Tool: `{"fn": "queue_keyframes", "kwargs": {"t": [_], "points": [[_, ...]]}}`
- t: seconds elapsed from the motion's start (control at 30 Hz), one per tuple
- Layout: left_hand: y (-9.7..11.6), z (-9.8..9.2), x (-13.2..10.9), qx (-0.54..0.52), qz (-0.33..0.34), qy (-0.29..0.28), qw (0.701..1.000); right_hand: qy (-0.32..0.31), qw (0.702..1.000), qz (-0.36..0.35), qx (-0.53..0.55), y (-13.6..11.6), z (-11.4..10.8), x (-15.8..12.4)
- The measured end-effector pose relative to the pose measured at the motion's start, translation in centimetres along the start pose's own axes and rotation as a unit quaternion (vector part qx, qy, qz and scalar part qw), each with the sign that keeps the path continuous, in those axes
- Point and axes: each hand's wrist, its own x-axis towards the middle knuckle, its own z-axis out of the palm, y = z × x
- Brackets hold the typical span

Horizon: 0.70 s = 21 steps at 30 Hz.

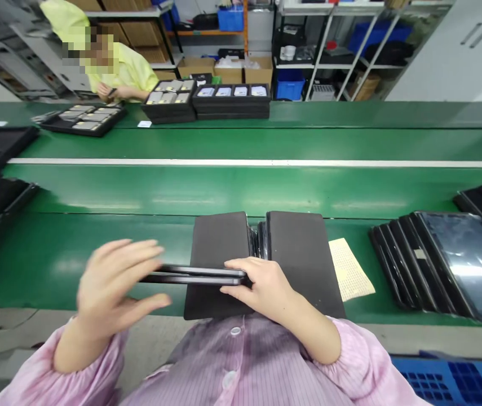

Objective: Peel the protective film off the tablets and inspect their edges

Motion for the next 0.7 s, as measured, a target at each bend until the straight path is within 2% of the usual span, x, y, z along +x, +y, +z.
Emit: {"fn": "queue_keyframes", "kwargs": {"t": [0.03, 0.07, 0.1, 0.13, 0.17, 0.23, 0.3, 0.33, 0.4, 0.43, 0.53, 0.6, 0.7], "points": [[-0.4, 0.4, -1.1, 0.005, -0.058, 0.106, 0.993, 0.007, 1.000, 0.004, -0.003, 0.0, 0.0, 0.0], [-0.7, 1.0, -2.2, 0.008, -0.140, 0.239, 0.961, 0.014, 1.000, 0.004, -0.007, 0.0, 0.0, 0.0], [-1.0, 1.8, -3.1, -0.006, -0.242, 0.355, 0.903, 0.019, 1.000, 0.000, -0.011, -0.1, 0.0, 0.0], [-1.3, 2.9, -3.8, -0.051, -0.344, 0.429, 0.834, 0.023, 1.000, -0.007, -0.016, -0.2, 0.0, 0.0], [-1.6, 4.0, -4.0, -0.125, -0.428, 0.455, 0.770, 0.026, 0.999, -0.019, -0.021, -0.4, 0.0, 0.0], [-2.2, 6.0, -3.2, -0.268, -0.541, 0.450, 0.658, 0.031, 0.997, -0.065, -0.026, -0.8, 0.3, -0.1], [-2.7, 7.2, -0.8, -0.360, -0.579, 0.439, 0.586, 0.036, 0.989, -0.138, -0.028, -1.4, 0.6, -0.3], [-2.9, 7.6, 0.8, -0.389, -0.581, 0.436, 0.566, 0.037, 0.984, -0.172, -0.031, -1.7, 0.7, -0.5], [-3.2, 8.0, 4.3, -0.460, -0.575, 0.389, 0.554, 0.037, 0.975, -0.214, -0.047, -2.2, 0.9, -1.0], [-3.2, 8.2, 6.0, -0.494, -0.563, 0.360, 0.556, 0.038, 0.972, -0.222, -0.060, -2.4, 0.9, -1.2], [-2.9, 9.6, 10.3, -0.567, -0.492, 0.279, 0.599, 0.046, 0.966, -0.238, -0.088, -2.5, 0.8, -1.7], [-2.3, 10.8, 12.3, -0.592, -0.459, 0.234, 0.620, 0.059, 0.965, -0.234, -0.103, -2.3, 0.8, -2.0], [-1.6, 12.6, 13.8, -0.604, -0.450, 0.191, 0.629, 0.081, 0.968, -0.203, -0.127, -2.0, 0.7, -2.5]]}}
